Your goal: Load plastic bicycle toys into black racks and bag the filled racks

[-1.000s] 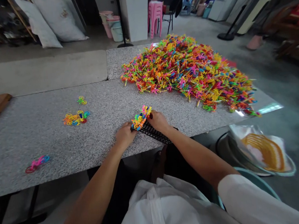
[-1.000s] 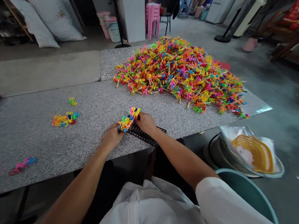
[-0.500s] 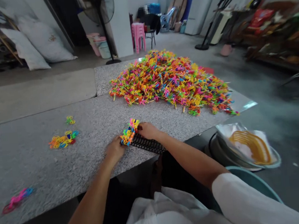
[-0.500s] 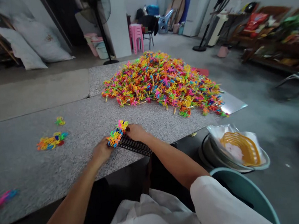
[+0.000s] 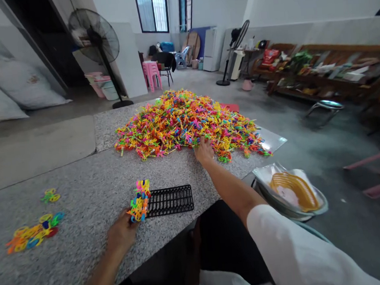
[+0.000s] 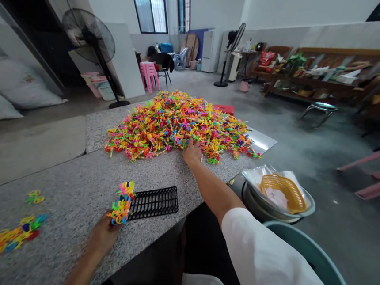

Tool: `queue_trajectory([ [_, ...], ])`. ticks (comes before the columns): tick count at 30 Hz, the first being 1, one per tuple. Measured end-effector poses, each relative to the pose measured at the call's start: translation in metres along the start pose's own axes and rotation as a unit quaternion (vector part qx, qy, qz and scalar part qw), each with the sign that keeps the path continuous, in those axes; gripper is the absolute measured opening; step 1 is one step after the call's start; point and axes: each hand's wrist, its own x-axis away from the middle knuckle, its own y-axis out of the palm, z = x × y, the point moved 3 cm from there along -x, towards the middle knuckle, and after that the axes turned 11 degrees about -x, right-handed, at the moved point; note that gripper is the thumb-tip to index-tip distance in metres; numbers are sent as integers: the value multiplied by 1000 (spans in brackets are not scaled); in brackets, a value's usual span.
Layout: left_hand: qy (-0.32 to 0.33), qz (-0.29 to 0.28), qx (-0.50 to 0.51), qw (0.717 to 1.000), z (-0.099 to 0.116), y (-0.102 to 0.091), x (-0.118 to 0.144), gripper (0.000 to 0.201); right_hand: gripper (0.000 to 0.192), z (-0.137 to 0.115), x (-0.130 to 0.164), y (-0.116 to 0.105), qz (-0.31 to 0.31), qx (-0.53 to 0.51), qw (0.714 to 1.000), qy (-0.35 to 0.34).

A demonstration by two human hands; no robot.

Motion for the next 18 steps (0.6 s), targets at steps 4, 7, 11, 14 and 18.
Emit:
queue_trajectory([
  [4, 1, 10, -3, 1000, -2, -1, -1, 32, 66, -5, -15, -1, -29, 16, 999, -6],
  [7, 0, 13, -11, 1000, 1, -4, -1, 32, 59, -13, -15, 7, -88, 25, 996, -11],
  [11, 12, 16, -1, 1000, 3, -6, -2, 27, 60, -23, 10, 17, -115, 58, 988, -86],
  [14, 30, 19, 11, 999, 3, -9, -2, 25, 63, -26, 40, 19, -191, 81, 962, -178],
  [18, 42, 12, 15, 999, 1, -16, 3, 22, 53, -25, 70, 10, -315, 30, 903, -291],
])
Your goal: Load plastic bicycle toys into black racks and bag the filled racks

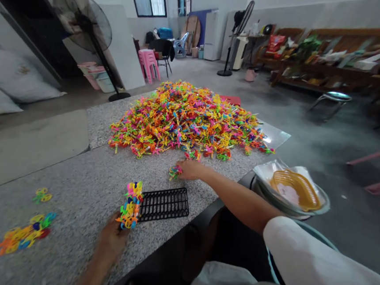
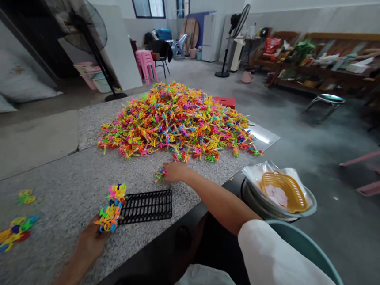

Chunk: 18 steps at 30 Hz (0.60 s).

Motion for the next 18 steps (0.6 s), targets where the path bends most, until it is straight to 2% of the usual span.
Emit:
queue_trajectory([
  [2, -11, -4, -6, 1000, -3, -5, 5, 22, 40, 0, 9, -2, -22, -70, 996, -56],
  [4, -32, 4, -21, 999, -7, -10, 10, 25, 36, 7, 13, -5, -9, -123, 990, -65],
  [6, -52, 18, -34, 998, -13, -14, 15, 28, 35, 24, 14, -13, 55, -133, 989, -18],
  [8, -64, 33, -43, 996, -21, -17, 19, 30, 36, 50, 14, -28, 170, -117, 976, 67],
  [9, -67, 40, -47, 996, -25, -18, 21, 30, 39, 67, 16, -39, 241, -103, 958, 117],
  [11, -72, 57, -57, 994, -35, -18, 25, 29, 44, 106, 24, -66, 379, -69, 897, 217],
  [13, -84, 77, -65, 991, -44, -18, 29, 27, 55, 148, 35, -92, 462, -55, 829, 311],
  [15, -107, 91, -73, 987, -53, -17, 32, 26, 71, 185, 47, -112, 478, -71, 787, 385],
  [16, -116, 85, -76, 987, -57, -15, 32, 28, 75, 200, 51, -117, 463, -82, 784, 405],
  [18, -123, 60, -81, 987, -61, -11, 31, 32, 76, 214, 51, -122, 412, -80, 815, 399],
])
